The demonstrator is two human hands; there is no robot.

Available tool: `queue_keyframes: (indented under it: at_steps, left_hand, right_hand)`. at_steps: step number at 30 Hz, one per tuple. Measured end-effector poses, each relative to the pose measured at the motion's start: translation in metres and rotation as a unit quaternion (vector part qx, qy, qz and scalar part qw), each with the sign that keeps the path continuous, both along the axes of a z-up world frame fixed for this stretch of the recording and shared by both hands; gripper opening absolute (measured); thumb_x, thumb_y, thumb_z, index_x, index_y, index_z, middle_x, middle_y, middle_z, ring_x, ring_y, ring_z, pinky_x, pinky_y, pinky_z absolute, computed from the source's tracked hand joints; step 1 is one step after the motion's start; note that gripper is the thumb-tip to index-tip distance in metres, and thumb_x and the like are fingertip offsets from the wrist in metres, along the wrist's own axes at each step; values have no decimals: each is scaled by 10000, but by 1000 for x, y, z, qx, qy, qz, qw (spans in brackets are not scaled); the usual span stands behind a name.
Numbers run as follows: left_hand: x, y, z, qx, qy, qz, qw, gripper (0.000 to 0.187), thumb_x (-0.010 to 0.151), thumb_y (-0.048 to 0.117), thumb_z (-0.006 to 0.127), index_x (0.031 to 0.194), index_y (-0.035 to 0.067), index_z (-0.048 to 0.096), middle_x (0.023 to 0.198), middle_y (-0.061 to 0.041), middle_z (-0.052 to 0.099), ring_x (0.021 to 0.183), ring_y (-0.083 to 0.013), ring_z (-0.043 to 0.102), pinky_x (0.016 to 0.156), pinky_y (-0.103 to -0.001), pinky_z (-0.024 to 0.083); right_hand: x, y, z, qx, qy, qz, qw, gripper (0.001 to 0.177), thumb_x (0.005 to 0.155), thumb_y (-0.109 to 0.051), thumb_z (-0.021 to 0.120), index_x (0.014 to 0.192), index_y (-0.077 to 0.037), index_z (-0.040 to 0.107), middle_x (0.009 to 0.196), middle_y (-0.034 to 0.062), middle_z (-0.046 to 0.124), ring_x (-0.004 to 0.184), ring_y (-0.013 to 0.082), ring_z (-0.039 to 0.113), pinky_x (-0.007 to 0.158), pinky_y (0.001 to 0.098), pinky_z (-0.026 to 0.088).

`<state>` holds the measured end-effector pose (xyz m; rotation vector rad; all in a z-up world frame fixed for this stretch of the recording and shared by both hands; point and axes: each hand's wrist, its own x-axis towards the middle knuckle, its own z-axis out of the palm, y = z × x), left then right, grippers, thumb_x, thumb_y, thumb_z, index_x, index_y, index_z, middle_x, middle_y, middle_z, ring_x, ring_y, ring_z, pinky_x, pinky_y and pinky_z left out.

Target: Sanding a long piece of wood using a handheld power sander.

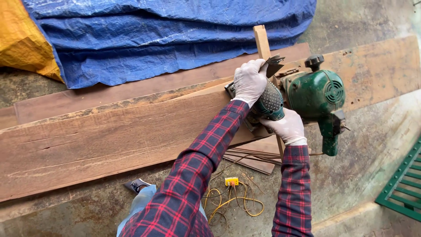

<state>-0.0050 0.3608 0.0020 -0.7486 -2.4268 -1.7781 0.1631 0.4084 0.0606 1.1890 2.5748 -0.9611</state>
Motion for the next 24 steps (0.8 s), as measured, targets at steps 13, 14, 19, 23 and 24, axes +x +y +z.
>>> queue_keyframes:
  at_steps: [13, 14, 19, 23, 24]
  left_hand:
    - [-65, -164, 37, -27, 116, -162, 980, 48, 907, 114, 679, 922, 77, 705, 838, -114, 697, 798, -318, 671, 755, -427, 526]
    - [-64, -175, 38, -32, 117, -137, 983, 52, 903, 112, 673, 924, 76, 705, 838, -113, 701, 791, -318, 671, 751, -428, 525]
    - [-54, -215, 32, -50, 105, 12, 993, 78, 916, 152, 683, 921, 76, 700, 829, -127, 698, 769, -319, 677, 733, -435, 525]
    - [-53, -248, 24, -47, 92, 80, 991, 71, 910, 155, 682, 909, 84, 689, 841, -124, 701, 790, -310, 687, 756, -425, 537]
    - [-54, -259, 23, -45, 89, 90, 991, 69, 911, 155, 682, 901, 87, 687, 844, -120, 704, 795, -309, 689, 763, -422, 539]
  right_hand:
    - [-94, -39, 7, 38, -87, 249, 964, 519, 600, -498, 858, 983, -154, 790, 914, 148, 773, 896, 357, 732, 803, 437, 558]
    - [-99, -46, 8, 41, -88, 262, 960, 507, 603, -489, 853, 983, -158, 793, 913, 147, 776, 897, 356, 733, 808, 435, 558]
    - [-123, -81, 11, 43, -81, 311, 946, 517, 604, -474, 860, 997, -144, 793, 904, 157, 776, 875, 344, 744, 804, 429, 560]
    - [-140, -117, 11, 57, -68, 354, 931, 506, 626, -468, 857, 1001, -133, 799, 893, 163, 777, 868, 340, 747, 801, 427, 562]
    - [-144, -127, 10, 54, -70, 362, 928, 508, 625, -474, 858, 993, -128, 798, 885, 162, 778, 858, 336, 749, 798, 427, 563]
